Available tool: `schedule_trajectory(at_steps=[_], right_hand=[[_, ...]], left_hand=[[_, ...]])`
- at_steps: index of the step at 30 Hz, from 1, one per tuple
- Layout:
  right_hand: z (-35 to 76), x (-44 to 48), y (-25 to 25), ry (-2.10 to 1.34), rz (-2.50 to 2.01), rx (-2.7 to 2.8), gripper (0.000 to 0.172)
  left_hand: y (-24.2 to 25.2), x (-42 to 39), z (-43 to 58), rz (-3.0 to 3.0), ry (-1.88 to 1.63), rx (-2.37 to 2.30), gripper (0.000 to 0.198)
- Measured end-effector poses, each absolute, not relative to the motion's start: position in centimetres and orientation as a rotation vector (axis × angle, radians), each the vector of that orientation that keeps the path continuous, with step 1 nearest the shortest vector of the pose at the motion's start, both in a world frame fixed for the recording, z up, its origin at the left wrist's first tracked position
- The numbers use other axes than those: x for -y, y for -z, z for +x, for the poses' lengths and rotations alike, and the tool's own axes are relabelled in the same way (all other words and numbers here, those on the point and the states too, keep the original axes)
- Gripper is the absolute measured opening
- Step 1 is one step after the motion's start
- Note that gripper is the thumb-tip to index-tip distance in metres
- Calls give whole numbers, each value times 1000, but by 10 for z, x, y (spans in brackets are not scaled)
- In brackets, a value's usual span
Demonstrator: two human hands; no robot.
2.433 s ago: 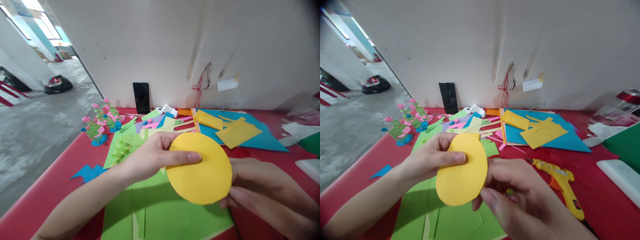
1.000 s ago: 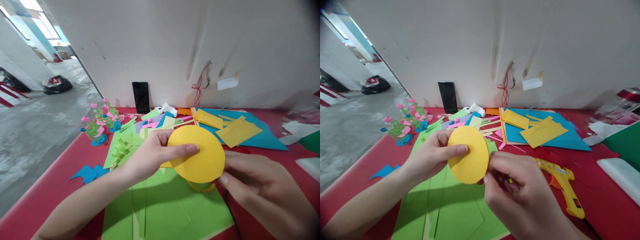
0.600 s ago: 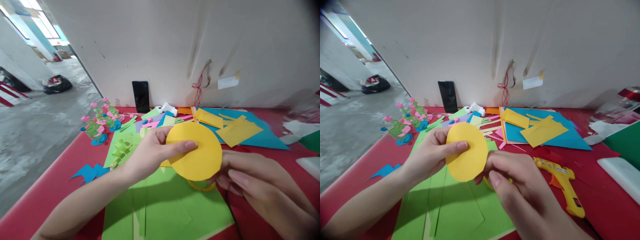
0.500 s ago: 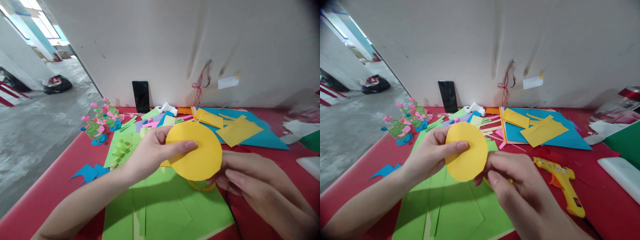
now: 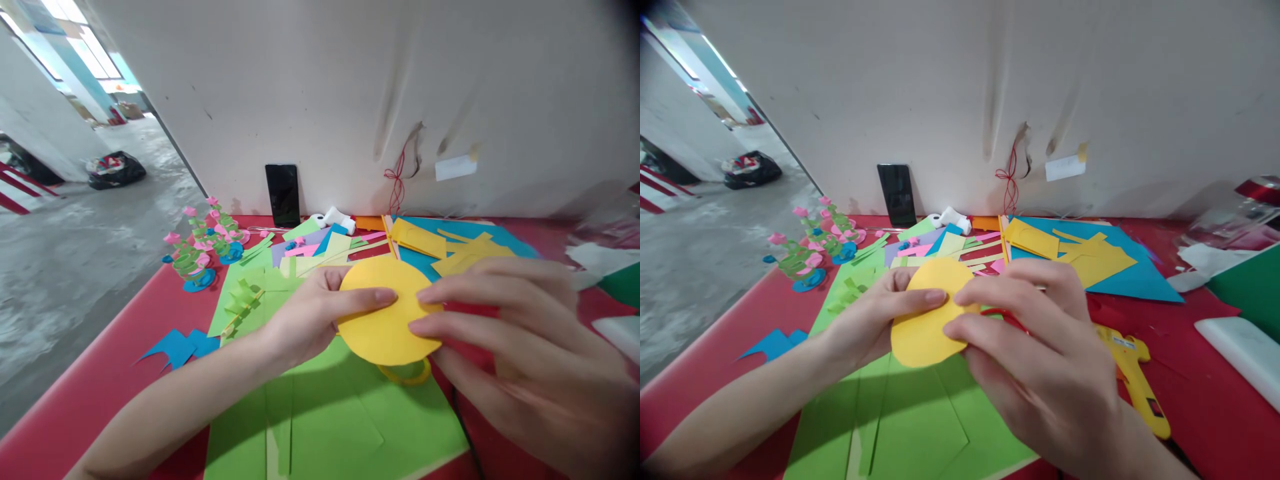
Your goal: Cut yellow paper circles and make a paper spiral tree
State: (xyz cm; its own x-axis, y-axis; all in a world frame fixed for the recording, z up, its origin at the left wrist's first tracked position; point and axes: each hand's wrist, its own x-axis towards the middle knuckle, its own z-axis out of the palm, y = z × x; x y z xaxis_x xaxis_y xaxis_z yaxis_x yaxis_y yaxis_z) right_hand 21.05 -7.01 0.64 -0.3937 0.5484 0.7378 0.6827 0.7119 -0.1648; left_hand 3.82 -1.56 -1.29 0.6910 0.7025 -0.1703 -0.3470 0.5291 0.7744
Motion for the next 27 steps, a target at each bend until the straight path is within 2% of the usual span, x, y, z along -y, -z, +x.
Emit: schedule_trajectory(at_steps=[6,12,16,21,27], right_hand=[[209,71,-3,-55,-1007,1981,13],[211,74,8,-546,-1152,1580,12],[214,74,9,-772,-1285,1359,11],[210,72,7,-956,-1350,1189,15],[208,72,4,-970,-1375,1236,14]], left_hand=[[23,9,39,905,-371,-474,17],[24,10,41,1085,-633,-548,30],[23,15,35,1228,-688,-431,55],[23,23,32,1720,-696,-478,33],[20,28,38,1776,-598,-612,28]])
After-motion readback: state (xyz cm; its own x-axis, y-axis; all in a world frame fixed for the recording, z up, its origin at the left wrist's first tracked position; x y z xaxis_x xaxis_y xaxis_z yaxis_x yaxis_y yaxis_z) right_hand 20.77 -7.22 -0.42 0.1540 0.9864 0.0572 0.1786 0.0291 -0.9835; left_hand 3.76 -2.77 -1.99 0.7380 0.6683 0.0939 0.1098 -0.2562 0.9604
